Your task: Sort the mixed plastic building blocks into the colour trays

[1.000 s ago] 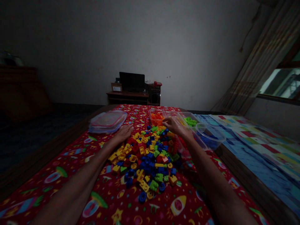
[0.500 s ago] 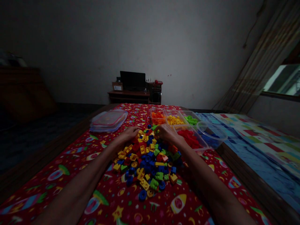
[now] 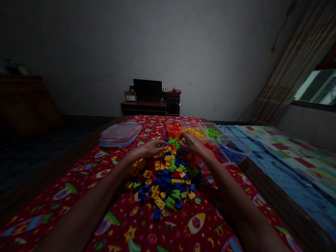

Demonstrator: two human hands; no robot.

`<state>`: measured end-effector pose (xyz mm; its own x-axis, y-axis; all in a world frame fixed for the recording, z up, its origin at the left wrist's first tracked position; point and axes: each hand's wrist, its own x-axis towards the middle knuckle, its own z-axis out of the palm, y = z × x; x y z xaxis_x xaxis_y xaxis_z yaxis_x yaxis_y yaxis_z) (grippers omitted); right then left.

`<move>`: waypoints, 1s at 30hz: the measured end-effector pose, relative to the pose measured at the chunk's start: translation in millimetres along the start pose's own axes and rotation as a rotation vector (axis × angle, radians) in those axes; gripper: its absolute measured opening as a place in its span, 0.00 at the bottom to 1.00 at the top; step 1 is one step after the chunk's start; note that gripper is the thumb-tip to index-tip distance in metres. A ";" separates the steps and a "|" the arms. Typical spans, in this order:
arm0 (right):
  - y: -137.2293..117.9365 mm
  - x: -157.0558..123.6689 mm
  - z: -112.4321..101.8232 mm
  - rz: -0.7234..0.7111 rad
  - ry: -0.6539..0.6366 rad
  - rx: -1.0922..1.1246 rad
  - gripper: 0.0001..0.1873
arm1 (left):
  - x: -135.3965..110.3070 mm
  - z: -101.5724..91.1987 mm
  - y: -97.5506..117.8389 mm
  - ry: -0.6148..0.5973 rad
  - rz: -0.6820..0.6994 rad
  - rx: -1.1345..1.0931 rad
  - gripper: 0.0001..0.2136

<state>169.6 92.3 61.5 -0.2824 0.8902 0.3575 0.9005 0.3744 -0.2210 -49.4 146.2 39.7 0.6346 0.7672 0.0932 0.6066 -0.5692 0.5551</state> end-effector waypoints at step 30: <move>-18.0 -1.6 13.1 -0.143 -0.109 0.150 0.15 | -7.4 -2.9 0.7 -0.017 -0.061 0.206 0.18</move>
<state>149.5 87.5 53.0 -0.4451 0.8449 0.2968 0.7917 0.5262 -0.3105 -55.0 141.0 41.8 0.6005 0.7981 0.0498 0.7282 -0.5715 0.3784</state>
